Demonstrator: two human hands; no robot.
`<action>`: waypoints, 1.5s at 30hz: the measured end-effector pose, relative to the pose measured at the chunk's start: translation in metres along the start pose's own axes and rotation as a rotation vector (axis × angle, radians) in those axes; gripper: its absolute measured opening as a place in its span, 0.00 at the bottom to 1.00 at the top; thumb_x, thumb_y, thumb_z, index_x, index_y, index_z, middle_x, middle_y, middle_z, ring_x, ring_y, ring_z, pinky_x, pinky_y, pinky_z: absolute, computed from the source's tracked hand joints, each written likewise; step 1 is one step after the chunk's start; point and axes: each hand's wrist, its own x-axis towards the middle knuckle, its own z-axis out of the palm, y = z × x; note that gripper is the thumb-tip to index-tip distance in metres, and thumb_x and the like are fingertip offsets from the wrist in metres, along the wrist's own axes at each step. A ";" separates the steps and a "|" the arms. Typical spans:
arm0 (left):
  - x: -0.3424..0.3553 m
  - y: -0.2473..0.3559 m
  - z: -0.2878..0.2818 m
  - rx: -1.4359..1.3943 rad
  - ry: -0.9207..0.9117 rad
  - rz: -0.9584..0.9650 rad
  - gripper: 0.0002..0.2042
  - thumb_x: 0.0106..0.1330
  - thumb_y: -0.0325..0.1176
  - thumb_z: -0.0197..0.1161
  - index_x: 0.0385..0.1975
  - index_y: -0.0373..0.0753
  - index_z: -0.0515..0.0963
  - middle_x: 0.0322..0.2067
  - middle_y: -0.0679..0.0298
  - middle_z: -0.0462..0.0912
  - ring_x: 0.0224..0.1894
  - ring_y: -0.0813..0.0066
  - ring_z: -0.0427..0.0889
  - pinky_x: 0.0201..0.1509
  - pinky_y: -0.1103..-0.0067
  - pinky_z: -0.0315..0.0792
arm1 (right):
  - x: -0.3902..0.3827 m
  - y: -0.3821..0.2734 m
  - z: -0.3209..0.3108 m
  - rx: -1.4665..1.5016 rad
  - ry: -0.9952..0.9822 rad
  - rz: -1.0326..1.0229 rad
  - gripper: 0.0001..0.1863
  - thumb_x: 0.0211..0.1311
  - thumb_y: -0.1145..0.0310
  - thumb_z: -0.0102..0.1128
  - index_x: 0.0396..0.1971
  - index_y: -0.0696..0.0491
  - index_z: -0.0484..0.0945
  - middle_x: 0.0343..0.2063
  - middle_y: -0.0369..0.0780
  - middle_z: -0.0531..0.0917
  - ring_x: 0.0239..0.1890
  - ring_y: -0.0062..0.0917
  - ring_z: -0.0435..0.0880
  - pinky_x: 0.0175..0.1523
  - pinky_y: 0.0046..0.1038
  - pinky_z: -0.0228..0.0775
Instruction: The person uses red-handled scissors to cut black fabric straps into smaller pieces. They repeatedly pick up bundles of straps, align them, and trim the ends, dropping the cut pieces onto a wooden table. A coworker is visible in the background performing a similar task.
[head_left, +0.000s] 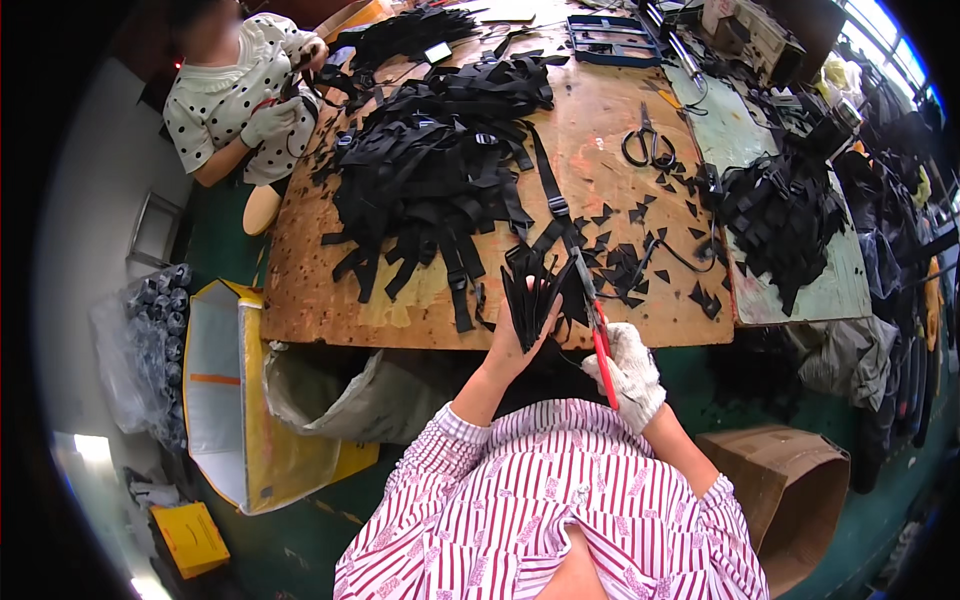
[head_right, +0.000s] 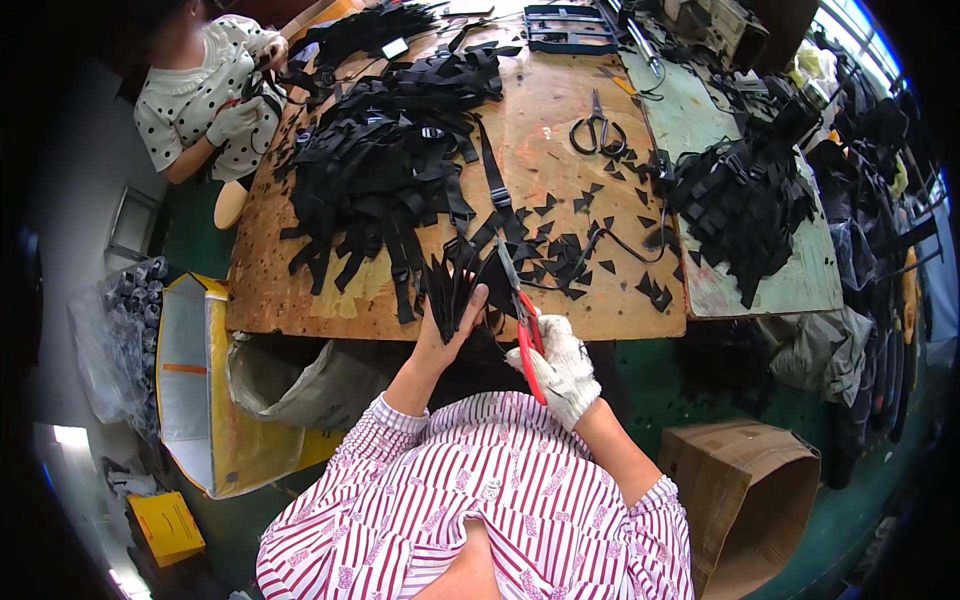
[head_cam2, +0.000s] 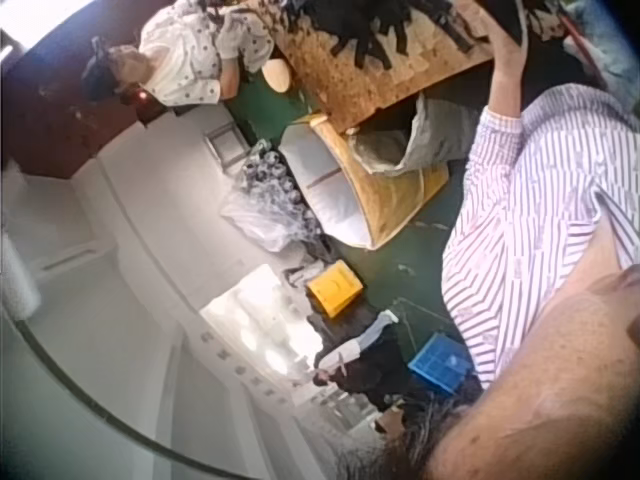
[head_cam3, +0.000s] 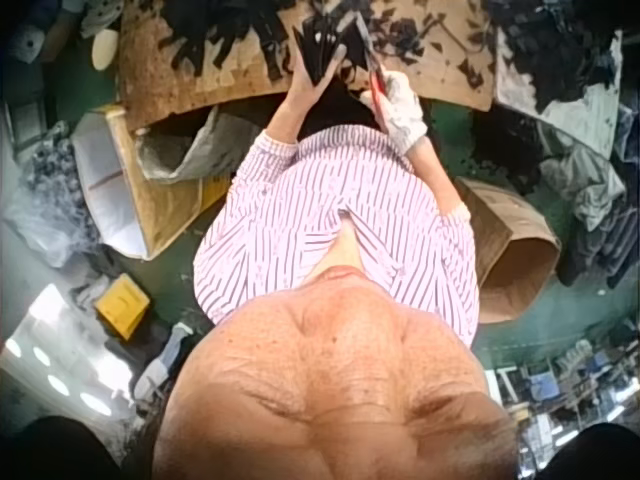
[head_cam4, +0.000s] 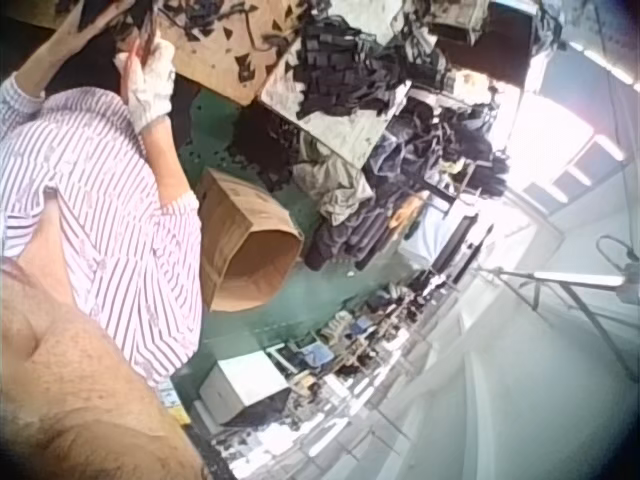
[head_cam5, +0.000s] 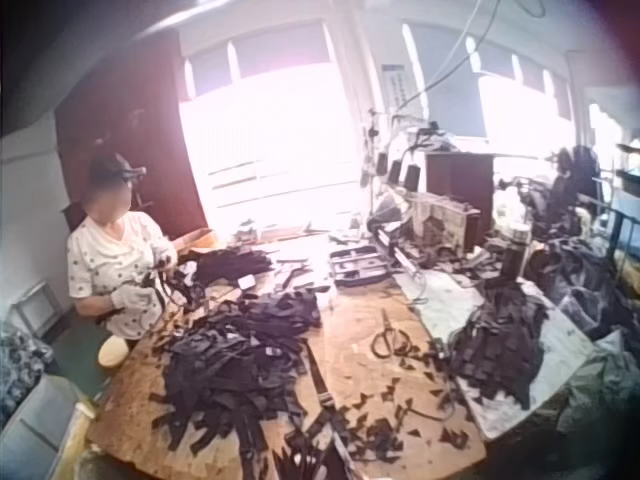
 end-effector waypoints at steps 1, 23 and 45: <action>-0.002 0.002 0.008 0.016 0.033 -0.012 0.04 0.65 0.30 0.55 0.35 0.38 0.71 0.24 0.70 0.71 0.26 0.84 0.71 0.30 0.86 0.64 | 0.001 0.001 0.000 0.014 0.004 -0.013 0.18 0.51 0.71 0.59 0.41 0.57 0.65 0.20 0.33 0.69 0.15 0.15 0.66 0.19 0.18 0.60; -0.047 0.150 -0.012 -0.096 -0.261 0.643 0.18 0.47 0.15 0.58 0.32 0.43 0.60 0.19 0.73 0.58 0.18 0.85 0.56 0.24 0.86 0.56 | 0.084 -0.033 -0.016 0.133 0.122 -0.213 0.23 0.51 0.70 0.69 0.43 0.56 0.65 0.27 0.33 0.72 0.28 0.14 0.71 0.33 0.17 0.67; 0.128 0.095 -0.178 -0.259 0.954 0.237 0.09 0.60 0.36 0.65 0.30 0.40 0.73 0.26 0.66 0.76 0.24 0.70 0.79 0.25 0.75 0.70 | 0.055 -0.028 0.010 0.209 0.147 0.094 0.19 0.54 0.73 0.62 0.41 0.53 0.62 0.23 0.33 0.68 0.11 0.14 0.65 0.13 0.16 0.57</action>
